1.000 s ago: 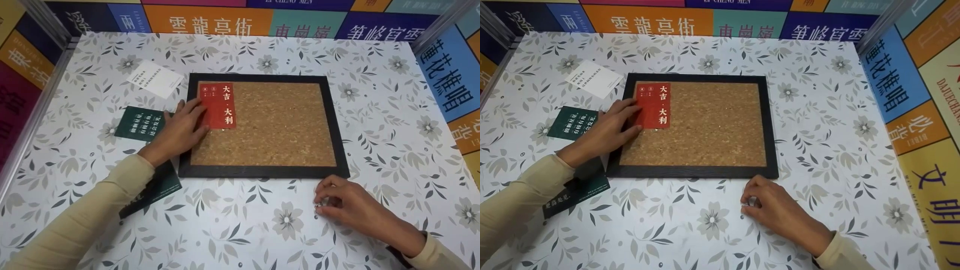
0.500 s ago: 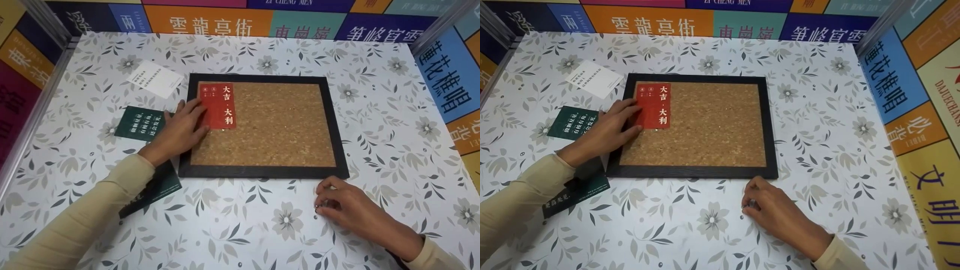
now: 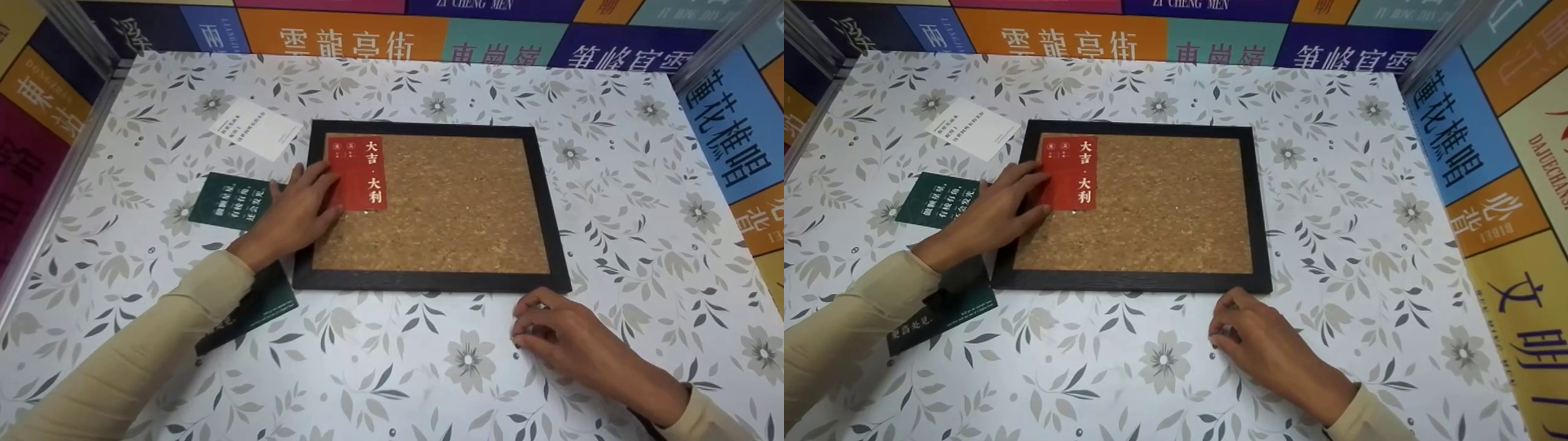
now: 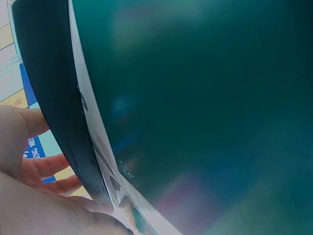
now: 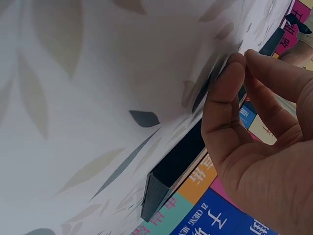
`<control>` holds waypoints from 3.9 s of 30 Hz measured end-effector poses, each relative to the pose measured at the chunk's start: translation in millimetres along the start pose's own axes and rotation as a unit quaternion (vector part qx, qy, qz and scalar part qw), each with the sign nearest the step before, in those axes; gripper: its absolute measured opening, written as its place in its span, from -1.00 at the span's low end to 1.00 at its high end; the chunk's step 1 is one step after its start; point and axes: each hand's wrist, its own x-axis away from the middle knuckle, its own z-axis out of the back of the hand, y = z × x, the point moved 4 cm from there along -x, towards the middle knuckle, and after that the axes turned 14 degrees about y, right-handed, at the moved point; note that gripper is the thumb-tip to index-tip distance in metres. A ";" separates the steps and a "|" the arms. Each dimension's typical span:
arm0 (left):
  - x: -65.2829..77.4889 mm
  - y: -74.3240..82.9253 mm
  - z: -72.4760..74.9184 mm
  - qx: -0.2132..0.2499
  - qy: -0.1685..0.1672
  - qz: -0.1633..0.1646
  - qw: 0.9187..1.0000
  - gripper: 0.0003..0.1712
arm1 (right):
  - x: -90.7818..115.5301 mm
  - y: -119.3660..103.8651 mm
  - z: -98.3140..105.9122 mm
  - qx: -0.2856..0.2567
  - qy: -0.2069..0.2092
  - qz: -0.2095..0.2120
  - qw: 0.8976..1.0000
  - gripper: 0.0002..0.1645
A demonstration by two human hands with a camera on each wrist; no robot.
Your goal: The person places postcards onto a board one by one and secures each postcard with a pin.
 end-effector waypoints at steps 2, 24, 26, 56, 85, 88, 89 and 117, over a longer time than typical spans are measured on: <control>-0.1 -0.1 0.2 0.000 0.000 0.000 1.000 -0.23 | -2.8 -1.4 1.0 -0.010 0.011 0.001 1.000 -0.67; -2.2 1.1 0.3 -0.001 -0.005 0.014 1.000 -0.21 | -20.8 -4.2 5.3 -0.064 0.064 -0.031 0.995 -0.62; -2.1 0.8 0.2 -0.001 -0.005 0.015 1.000 -0.20 | -21.7 -4.3 5.7 -0.062 0.066 -0.032 0.995 -0.62; 0.5 1.7 2.7 0.009 0.005 0.003 1.000 -0.22 | -49.1 7.9 4.0 -0.101 0.054 -0.113 0.987 -0.68; -1.7 2.2 1.7 0.000 0.001 0.005 1.000 -0.21 | -83.3 16.6 -6.1 -0.177 0.037 -0.207 0.961 -0.92; -1.7 1.9 1.2 0.000 -0.001 0.005 1.000 -0.20 | -86.3 17.3 -6.8 -0.187 0.038 -0.213 0.958 -0.91; -1.6 1.7 1.1 0.000 -0.001 0.006 1.000 -0.20 | -87.4 17.5 -7.2 -0.187 0.036 -0.214 0.958 -0.91; -1.1 0.6 1.3 0.003 0.004 0.004 1.000 -0.20 | -121.6 22.8 -18.2 -0.206 0.037 -0.250 0.945 -0.82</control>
